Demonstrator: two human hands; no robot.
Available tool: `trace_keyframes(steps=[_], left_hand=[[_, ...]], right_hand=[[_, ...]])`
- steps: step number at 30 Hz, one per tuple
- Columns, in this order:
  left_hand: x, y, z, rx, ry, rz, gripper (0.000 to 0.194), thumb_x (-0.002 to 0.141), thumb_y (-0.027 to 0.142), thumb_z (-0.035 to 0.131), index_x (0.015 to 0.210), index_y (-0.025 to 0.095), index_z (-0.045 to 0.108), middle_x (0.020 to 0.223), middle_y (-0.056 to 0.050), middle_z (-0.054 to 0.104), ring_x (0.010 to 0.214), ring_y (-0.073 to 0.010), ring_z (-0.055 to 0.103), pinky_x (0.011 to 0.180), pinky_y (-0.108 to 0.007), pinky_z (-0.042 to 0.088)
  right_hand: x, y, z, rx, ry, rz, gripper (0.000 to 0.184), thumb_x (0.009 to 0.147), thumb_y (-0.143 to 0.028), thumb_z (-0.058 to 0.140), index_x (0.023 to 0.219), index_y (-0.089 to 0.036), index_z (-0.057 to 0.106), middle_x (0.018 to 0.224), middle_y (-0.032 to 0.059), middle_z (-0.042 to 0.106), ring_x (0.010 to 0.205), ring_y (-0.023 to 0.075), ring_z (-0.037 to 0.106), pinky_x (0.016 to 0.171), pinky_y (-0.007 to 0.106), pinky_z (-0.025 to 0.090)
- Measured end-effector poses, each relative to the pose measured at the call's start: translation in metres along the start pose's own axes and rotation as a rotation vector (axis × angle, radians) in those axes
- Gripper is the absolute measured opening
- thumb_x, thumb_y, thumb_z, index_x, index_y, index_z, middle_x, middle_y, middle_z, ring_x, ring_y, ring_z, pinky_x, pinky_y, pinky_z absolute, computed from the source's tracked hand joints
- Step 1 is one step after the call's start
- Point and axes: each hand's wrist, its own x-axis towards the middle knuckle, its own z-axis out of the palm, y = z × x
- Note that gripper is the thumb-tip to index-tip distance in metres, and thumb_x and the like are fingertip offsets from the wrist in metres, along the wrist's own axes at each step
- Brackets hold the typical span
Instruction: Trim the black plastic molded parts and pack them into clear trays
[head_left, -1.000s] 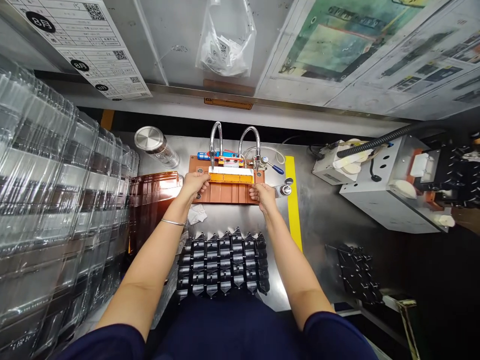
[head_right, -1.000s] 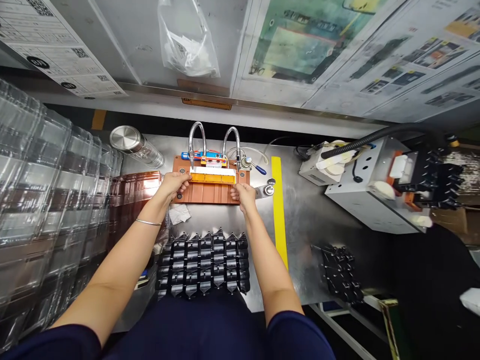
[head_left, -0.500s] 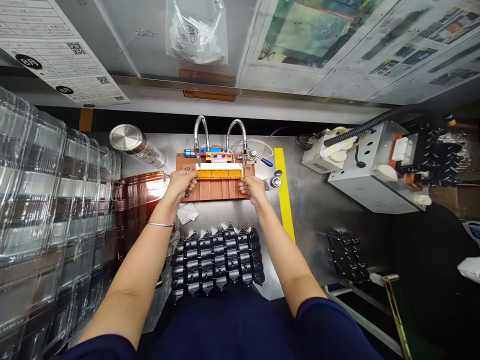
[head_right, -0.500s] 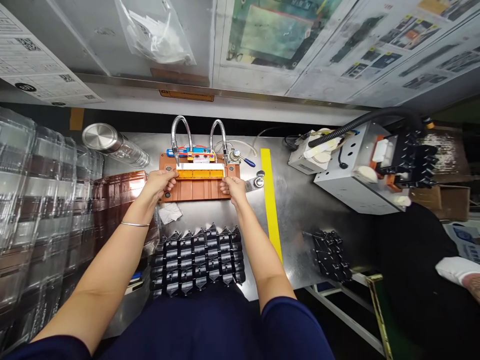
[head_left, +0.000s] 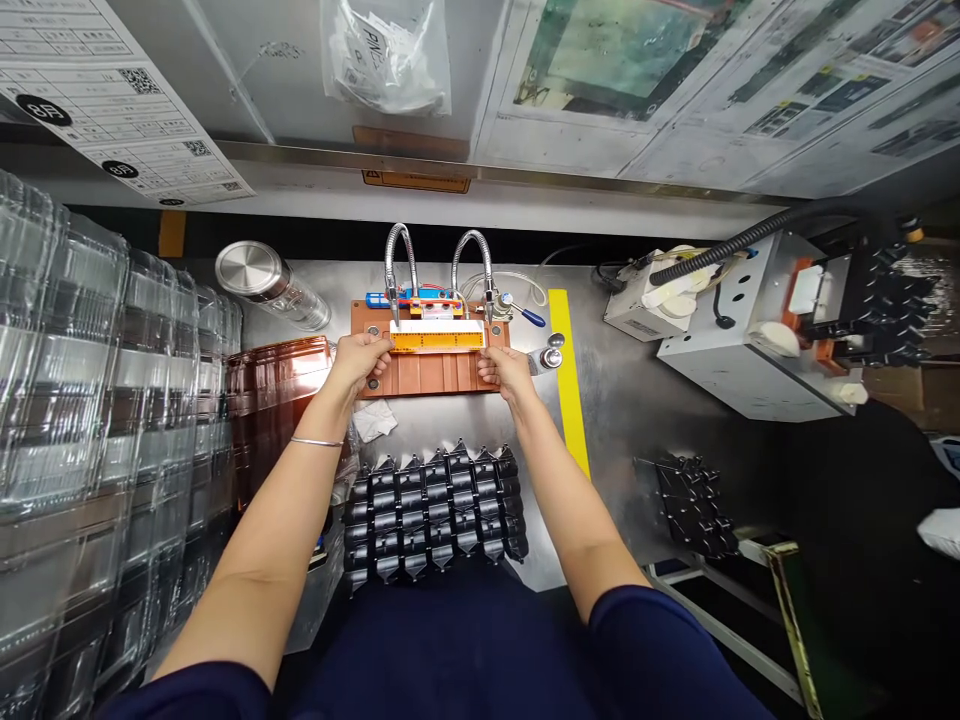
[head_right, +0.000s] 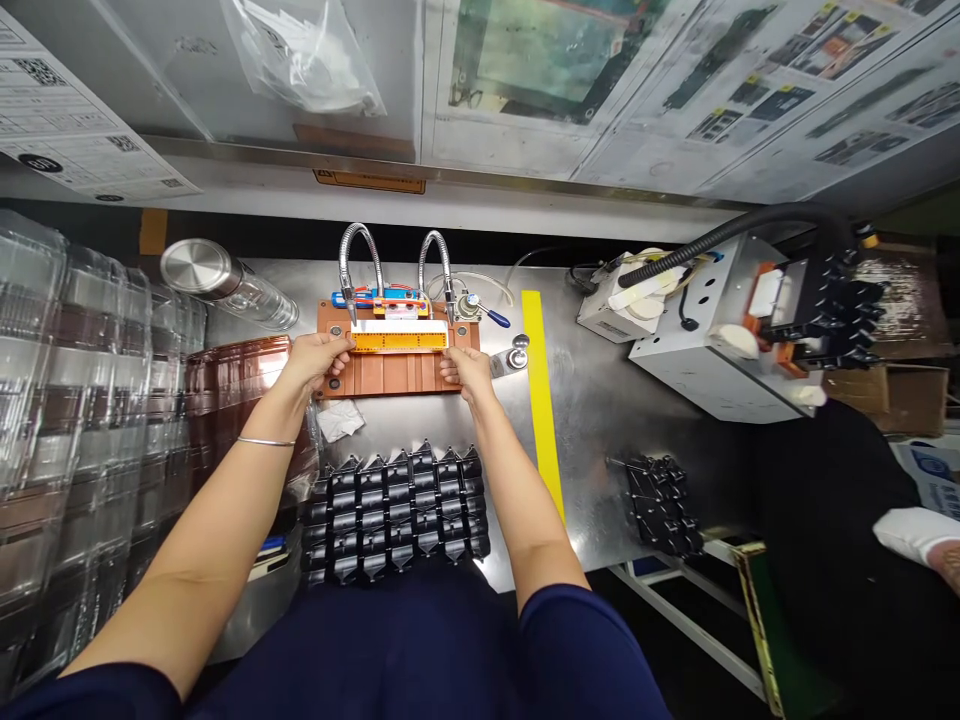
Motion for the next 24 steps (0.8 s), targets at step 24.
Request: trace_keyframes(steps=[24], left_hand=[[-0.093, -0.05, -0.027, 0.263, 0.211, 0.662, 0.02, 0.082, 0.031, 0.056, 0.093, 0.018, 0.067, 0.089, -0.008, 0.069, 0.084, -0.0185, 0.064, 0.074, -0.029, 0.051]], right_hand=[[-0.105, 0.096, -0.106, -0.869, 0.167, -0.999, 0.036, 0.084, -0.032, 0.056, 0.117, -0.018, 0.062, 0.116, 0.0125, 0.068, 0.108, 0.027, 0.063, 0.094, 0.045, 0.049]])
